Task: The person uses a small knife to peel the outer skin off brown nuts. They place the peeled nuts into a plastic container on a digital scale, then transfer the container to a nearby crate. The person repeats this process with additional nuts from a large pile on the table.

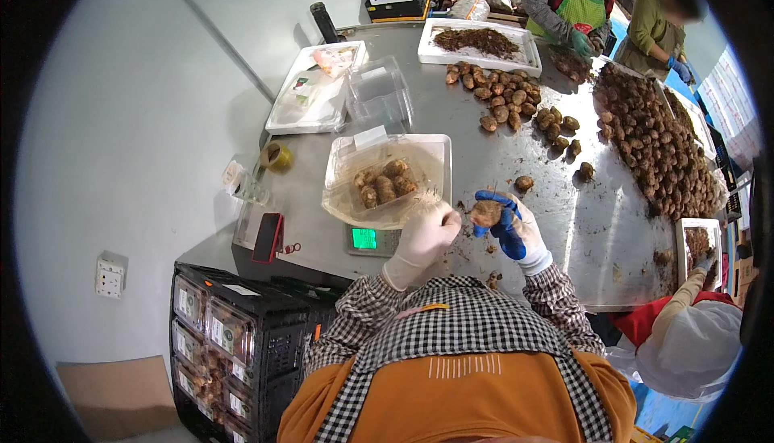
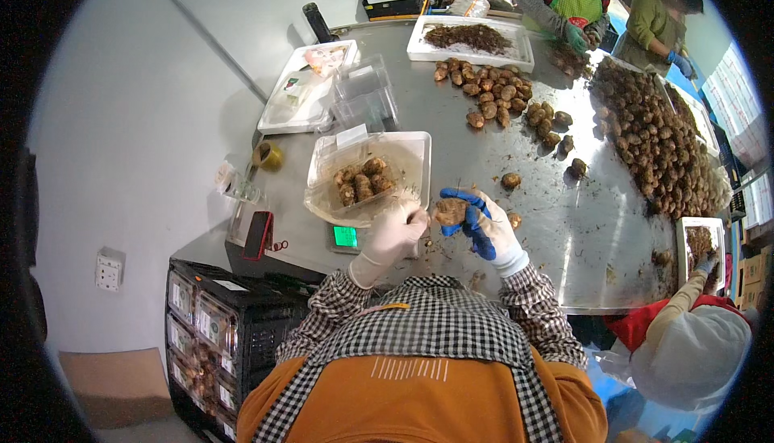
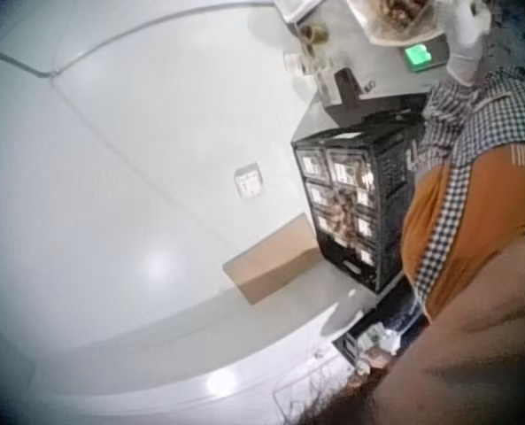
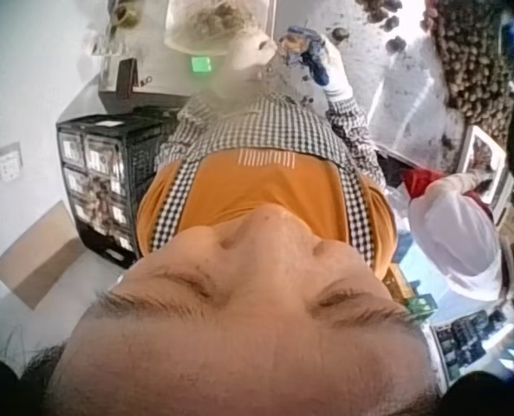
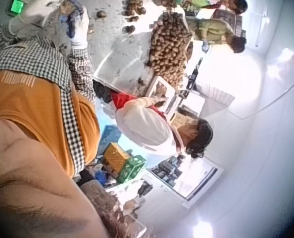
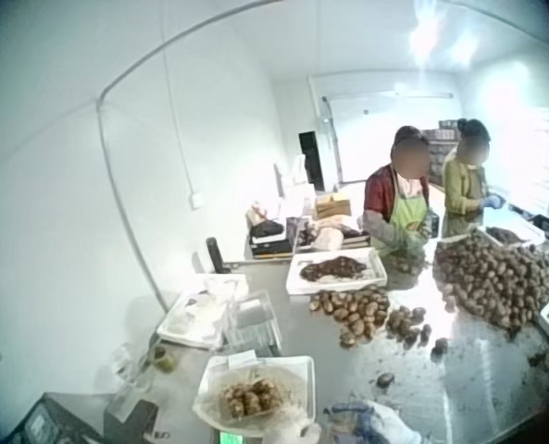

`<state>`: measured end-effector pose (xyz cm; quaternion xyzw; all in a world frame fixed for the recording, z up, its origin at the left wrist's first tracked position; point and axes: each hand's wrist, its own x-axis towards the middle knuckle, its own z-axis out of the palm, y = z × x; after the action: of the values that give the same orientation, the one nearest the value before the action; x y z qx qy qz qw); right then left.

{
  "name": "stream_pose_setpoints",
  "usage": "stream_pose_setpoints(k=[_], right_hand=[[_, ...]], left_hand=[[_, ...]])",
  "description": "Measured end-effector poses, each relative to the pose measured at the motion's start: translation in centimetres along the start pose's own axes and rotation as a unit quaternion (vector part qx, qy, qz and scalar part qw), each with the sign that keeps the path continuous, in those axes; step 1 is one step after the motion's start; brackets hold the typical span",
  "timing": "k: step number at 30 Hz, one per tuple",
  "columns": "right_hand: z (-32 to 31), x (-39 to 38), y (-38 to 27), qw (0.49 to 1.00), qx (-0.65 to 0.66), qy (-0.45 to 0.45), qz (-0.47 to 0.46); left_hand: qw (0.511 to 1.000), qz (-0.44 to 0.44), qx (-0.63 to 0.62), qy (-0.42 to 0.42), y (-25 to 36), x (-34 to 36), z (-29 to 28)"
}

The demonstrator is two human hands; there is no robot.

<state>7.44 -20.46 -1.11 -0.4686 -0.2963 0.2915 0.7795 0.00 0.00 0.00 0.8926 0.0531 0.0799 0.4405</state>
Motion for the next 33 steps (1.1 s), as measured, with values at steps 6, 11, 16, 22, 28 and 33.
stream_pose_setpoints(k=[6, 11, 16, 22, 28, 33], right_hand=[[1.1, 0.6, -0.2, 0.976, -0.162, 0.137, 0.045], [0.5, -0.1, 1.2, 0.956, -0.281, 0.046, 0.074], [-6.8, 2.5, 0.8, 0.827, -0.510, 0.222, 0.079], [-16.8, 2.9, 6.0, 0.662, -0.705, 0.177, 0.180], [-15.9, 3.3, 8.2, 0.977, -0.055, 0.190, 0.076], [-6.5, 3.1, 2.7, 0.995, 0.000, 0.089, 0.047]], left_hand=[[0.958, -0.075, -0.265, -0.083, 1.4, -0.4, 0.7], [0.853, -0.167, -0.493, -0.041, 0.5, -0.2, 0.7], [0.706, -0.170, -0.684, -0.063, -1.8, -0.5, 0.5], [0.734, -0.172, -0.655, -0.055, 0.4, -0.7, -0.2], [0.824, -0.199, -0.530, -0.037, 0.1, -1.2, 0.5], [0.857, -0.226, -0.456, -0.079, 1.7, -0.6, 1.0]])
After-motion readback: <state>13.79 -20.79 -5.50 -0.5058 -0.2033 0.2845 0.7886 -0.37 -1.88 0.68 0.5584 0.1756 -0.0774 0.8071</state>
